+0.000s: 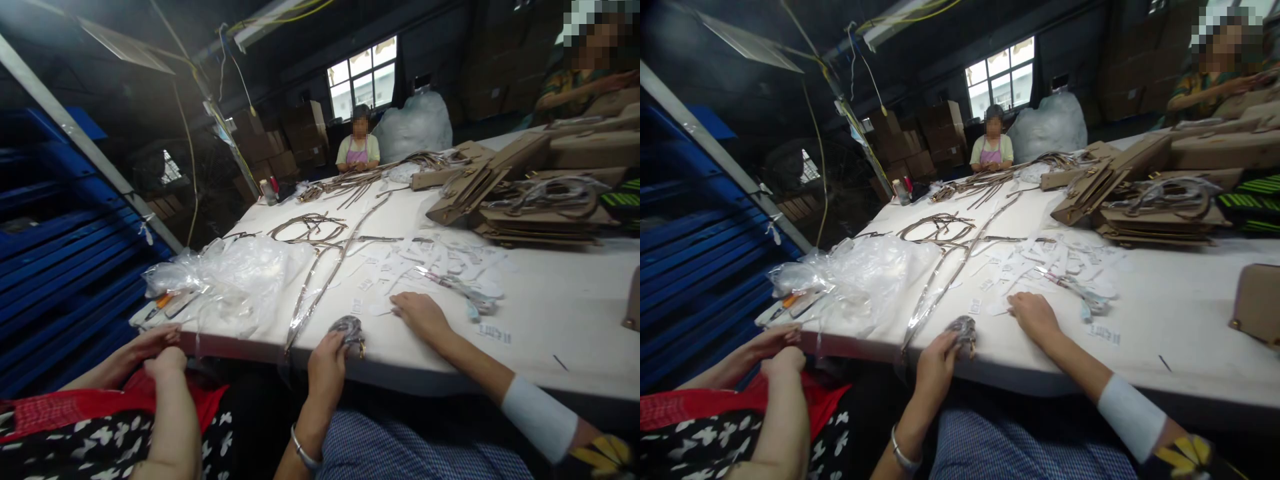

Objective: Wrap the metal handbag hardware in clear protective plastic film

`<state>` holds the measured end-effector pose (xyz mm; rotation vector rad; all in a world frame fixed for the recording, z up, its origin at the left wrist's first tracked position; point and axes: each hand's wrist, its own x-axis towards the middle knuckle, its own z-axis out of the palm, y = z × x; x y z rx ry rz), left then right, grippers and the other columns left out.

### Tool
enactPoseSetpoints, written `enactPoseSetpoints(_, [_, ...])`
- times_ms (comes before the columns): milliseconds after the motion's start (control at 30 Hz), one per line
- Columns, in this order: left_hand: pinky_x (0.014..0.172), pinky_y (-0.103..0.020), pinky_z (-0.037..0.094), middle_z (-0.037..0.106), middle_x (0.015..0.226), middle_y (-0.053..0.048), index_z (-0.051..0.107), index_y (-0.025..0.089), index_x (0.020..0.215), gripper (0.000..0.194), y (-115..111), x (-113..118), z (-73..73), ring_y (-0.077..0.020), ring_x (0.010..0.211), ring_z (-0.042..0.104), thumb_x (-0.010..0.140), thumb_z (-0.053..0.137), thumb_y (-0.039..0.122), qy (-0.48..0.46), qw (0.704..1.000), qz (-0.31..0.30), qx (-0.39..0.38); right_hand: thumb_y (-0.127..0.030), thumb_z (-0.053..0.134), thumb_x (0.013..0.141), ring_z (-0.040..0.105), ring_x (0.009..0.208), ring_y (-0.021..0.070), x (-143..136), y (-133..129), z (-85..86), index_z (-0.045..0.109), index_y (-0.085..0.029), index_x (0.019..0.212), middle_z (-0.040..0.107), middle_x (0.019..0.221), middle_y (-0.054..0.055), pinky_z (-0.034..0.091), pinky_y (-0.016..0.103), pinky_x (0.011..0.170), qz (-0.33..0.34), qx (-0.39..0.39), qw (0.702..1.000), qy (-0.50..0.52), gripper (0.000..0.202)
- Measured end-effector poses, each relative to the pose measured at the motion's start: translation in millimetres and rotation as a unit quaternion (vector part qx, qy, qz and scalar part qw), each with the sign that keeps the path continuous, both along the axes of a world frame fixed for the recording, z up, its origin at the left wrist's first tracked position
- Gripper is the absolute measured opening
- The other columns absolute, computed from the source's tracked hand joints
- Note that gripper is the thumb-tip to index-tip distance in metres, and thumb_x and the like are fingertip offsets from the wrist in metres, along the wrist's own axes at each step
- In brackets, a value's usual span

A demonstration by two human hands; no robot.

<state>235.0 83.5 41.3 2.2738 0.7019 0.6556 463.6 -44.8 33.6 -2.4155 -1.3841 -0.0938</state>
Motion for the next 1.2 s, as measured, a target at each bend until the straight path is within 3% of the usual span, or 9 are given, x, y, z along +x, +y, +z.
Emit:
enactPoseSetpoints(167, [0.079, -0.034, 0.055, 0.069, 0.113, -0.008, 0.069, 0.026, 0.110, 0.038, -13.1, 7.5, -7.7, -0.0235, 0.091, 0.069, 0.086, 0.046, 0.005, 0.148, 0.981, 0.000, 0.125, -0.019, 0.060, 0.083, 0.065, 0.087, 0.0265, 11.7, 9.2, 2.7, 0.073, -0.019, 0.086, 0.071, 0.086, 0.009, 0.044, 0.035, 0.075, 0.015, -0.013, 1.000, 0.014, 0.013])
enactPoseSetpoints(300, [0.086, -0.034, 0.052, 0.068, 0.116, -0.008, 0.069, 0.025, 0.112, 0.036, -7.9, 4.7, -9.5, -0.0241, 0.101, 0.066, 0.086, 0.050, 0.008, 0.105, 0.989, -0.014, 0.100, -0.027, 0.051, 0.089, 0.066, 0.088, 0.0221, 14.6, 4.7, 13.7, 0.073, -0.022, 0.089, 0.072, 0.094, 0.005, 0.046, 0.030, 0.073, 0.031, 0.018, 0.998, 0.048, 0.023])
enactPoseSetpoints(433, [0.079, -0.032, 0.052, 0.073, 0.095, -0.006, 0.072, 0.020, 0.108, 0.027, 11.7, 3.9, 4.1, -0.0217, 0.088, 0.066, 0.085, 0.058, 0.023, -0.007, 0.996, 0.001, -0.086, -0.037, 0.047, 0.091, 0.067, 0.074, 0.0191, 3.7, -7.1, 27.7, 0.073, -0.018, 0.099, 0.074, 0.093, 0.006, 0.049, 0.029, 0.073, 0.029, 0.106, 0.976, 0.187, 0.033])
enactPoseSetpoints(567, [0.056, -0.020, 0.041, 0.064, 0.065, -0.002, 0.071, 0.011, 0.109, 0.043, 26.8, 8.1, 24.4, -0.0105, 0.056, 0.054, 0.081, 0.066, 0.043, -0.072, 0.935, -0.026, -0.345, -0.042, 0.051, 0.087, 0.066, 0.061, 0.0181, -27.4, -14.3, 34.9, 0.072, -0.017, 0.104, 0.076, 0.081, 0.005, 0.049, 0.029, 0.063, 0.055, 0.116, 0.929, 0.348, 0.037])
enactPoseSetpoints(733, [0.052, -0.017, 0.033, 0.055, 0.058, 0.001, 0.073, 0.009, 0.099, 0.047, 26.2, 13.2, 33.5, -0.0056, 0.052, 0.046, 0.071, 0.076, 0.047, -0.107, 0.880, -0.033, -0.462, -0.037, 0.051, 0.087, 0.066, 0.060, 0.0174, -61.0, -10.6, 32.8, 0.075, -0.019, 0.093, 0.076, 0.080, 0.003, 0.048, 0.028, 0.063, 0.070, 0.124, 0.929, 0.342, 0.031])
enactPoseSetpoints(867, [0.053, -0.017, 0.034, 0.056, 0.059, 0.000, 0.073, 0.008, 0.099, 0.043, 16.9, 14.9, 35.4, -0.0064, 0.054, 0.048, 0.075, 0.073, 0.044, -0.102, 0.898, -0.042, -0.426, -0.031, 0.052, 0.084, 0.067, 0.068, 0.0195, -70.4, -1.1, 32.6, 0.075, -0.020, 0.081, 0.075, 0.074, 0.002, 0.045, 0.028, 0.066, 0.066, 0.152, 0.938, 0.304, 0.025])
enactPoseSetpoints(1000, [0.055, -0.018, 0.039, 0.064, 0.070, -0.003, 0.071, 0.011, 0.111, 0.042, 8.7, 18.4, 38.3, -0.0076, 0.056, 0.052, 0.079, 0.068, 0.039, -0.087, 0.925, -0.062, -0.366, -0.031, 0.054, 0.084, 0.065, 0.067, 0.0189, -74.4, 12.4, 30.7, 0.075, -0.020, 0.078, 0.073, 0.072, 0.002, 0.044, 0.028, 0.066, 0.080, 0.196, 0.923, 0.322, 0.024])
enactPoseSetpoints(1100, [0.056, -0.021, 0.042, 0.069, 0.080, -0.005, 0.071, 0.014, 0.113, 0.037, 6.7, 22.4, 37.7, -0.0092, 0.056, 0.054, 0.083, 0.064, 0.034, -0.066, 0.952, -0.064, -0.291, -0.039, 0.057, 0.083, 0.062, 0.063, 0.0176, -78.1, 21.2, 22.9, 0.076, -0.018, 0.089, 0.072, 0.073, 0.002, 0.045, 0.028, 0.064, 0.089, 0.224, 0.867, 0.436, 0.029])
enactPoseSetpoints(1200, [0.060, -0.024, 0.047, 0.071, 0.088, -0.005, 0.071, 0.019, 0.112, 0.030, 6.0, 26.0, 34.5, -0.0111, 0.058, 0.058, 0.086, 0.058, 0.027, -0.063, 0.981, -0.051, -0.174, -0.045, 0.067, 0.077, 0.061, 0.071, 0.0183, -83.9, 25.8, 11.3, 0.073, -0.017, 0.106, 0.072, 0.084, 0.004, 0.045, 0.028, 0.067, 0.092, 0.250, 0.768, 0.583, 0.041])
